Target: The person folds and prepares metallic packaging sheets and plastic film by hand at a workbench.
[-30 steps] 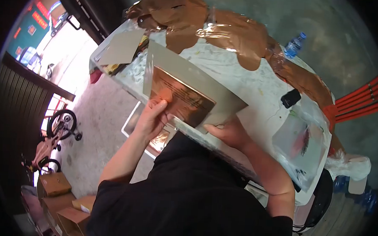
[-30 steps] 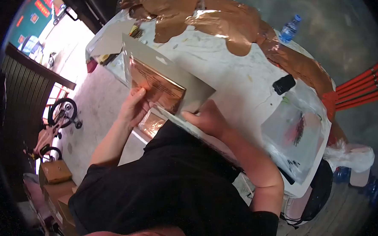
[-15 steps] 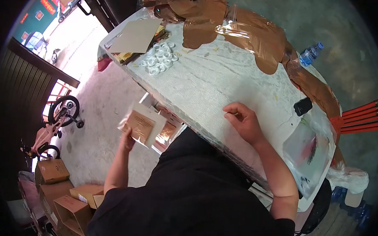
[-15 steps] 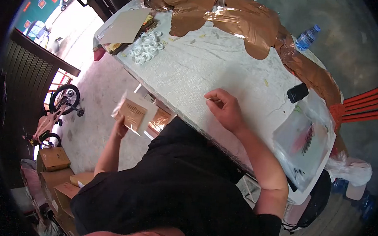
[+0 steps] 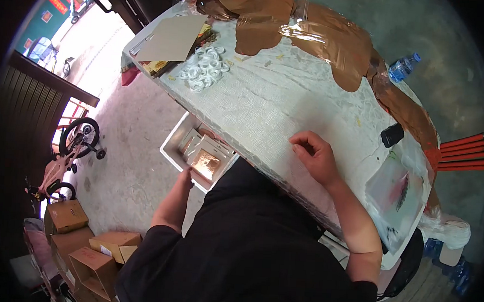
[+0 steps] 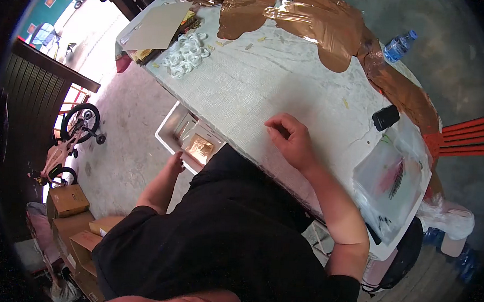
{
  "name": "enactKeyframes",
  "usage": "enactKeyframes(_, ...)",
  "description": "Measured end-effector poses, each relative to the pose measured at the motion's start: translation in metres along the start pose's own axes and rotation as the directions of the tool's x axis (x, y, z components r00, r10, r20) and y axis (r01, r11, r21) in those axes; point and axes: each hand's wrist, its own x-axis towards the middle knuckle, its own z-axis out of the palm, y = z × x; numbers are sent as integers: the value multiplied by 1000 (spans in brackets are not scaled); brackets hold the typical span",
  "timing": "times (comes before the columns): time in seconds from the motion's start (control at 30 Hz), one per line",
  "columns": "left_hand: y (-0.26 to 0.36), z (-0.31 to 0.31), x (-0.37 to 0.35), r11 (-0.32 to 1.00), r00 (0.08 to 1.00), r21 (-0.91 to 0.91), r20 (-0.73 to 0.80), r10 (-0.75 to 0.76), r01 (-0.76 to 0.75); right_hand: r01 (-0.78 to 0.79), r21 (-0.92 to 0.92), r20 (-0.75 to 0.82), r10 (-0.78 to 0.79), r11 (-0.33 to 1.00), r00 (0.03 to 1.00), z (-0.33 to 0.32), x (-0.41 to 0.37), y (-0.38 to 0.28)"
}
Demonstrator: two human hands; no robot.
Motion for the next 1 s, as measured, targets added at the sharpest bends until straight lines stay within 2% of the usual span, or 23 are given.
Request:
enactKeyframes(0.03,4,6,-8,1000,1000,2,-2,1,-1,1,-5,6,-1,1000,1000,-1,0,-1)
enactKeyframes(0.1,16,16,-32,1000,969,-4,245,6,-5,-25,-19,42,26,1000,999,-3,0,0)
enactKeyframes(0.13,31,24,-61,996,940,44,335,59,-78,-48,-38,77,51,998,996,-6,1,0)
enactKeyframes(0.17,45,29,-87,977,885,88,445,137,-195,-38,-41,71,41,998,997,-7,3,-3)
enactKeyframes(0.23,77,46,-133,893,805,191,537,253,-408,22,-190,45,-14,982,999,-11,7,-11)
enactKeyframes(0.27,96,52,-153,753,729,308,608,315,-582,39,-196,37,-32,980,999,-14,10,-12)
enactKeyframes(0.3,113,57,-186,579,578,289,707,408,-763,171,-348,15,-178,922,984,-16,13,-9)
enactKeyframes(0.33,131,60,-204,564,498,249,796,344,-788,285,-492,15,-319,822,948,-18,16,-7)
enactKeyframes(0.37,149,62,-222,554,410,206,871,273,-807,294,-498,15,-330,816,944,-20,19,-4)
enactKeyframes(0.4,167,63,-256,549,402,197,872,281,-812,288,-567,-2,-351,772,936,-22,21,-1)
enactKeyframes(0.47,200,67,-326,574,321,210,942,98,-791,285,-636,-16,-382,717,924,-21,25,12)
enactKeyframes(0.5,212,73,-341,569,316,204,943,105,-797,269,-668,-21,-379,694,925,-18,25,23)
enactKeyframes(0.57,233,88,-361,431,201,109,964,173,-896,255,-701,-28,-383,666,923,-13,24,23)
enactKeyframes(0.63,247,124,-363,200,153,76,903,401,-977,254,-752,65,-315,608,947,-10,21,10)
enactKeyframes(0.67,251,144,-363,-13,87,113,826,556,-993,257,-746,68,-314,614,947,-10,21,9)
enactKeyframes(0.7,257,162,-359,-216,-17,179,732,681,-960,257,-750,65,-320,609,945,-10,20,8)
enactKeyframes(0.77,279,202,-324,-557,-324,178,656,681,-811,258,-736,67,-312,626,948,-11,20,10)
enactKeyframes(0.8,286,217,-321,-563,-333,172,655,679,-808,258,-740,63,-318,622,946,-12,20,10)
enactKeyframes(0.87,296,240,-316,-629,-294,358,655,696,-690,267,-731,68,-322,628,944,-12,20,9)
enactKeyframes(1.0,316,265,-278,-672,-357,423,611,707,-608,272,-737,66,-334,619,940,-12,20,6)
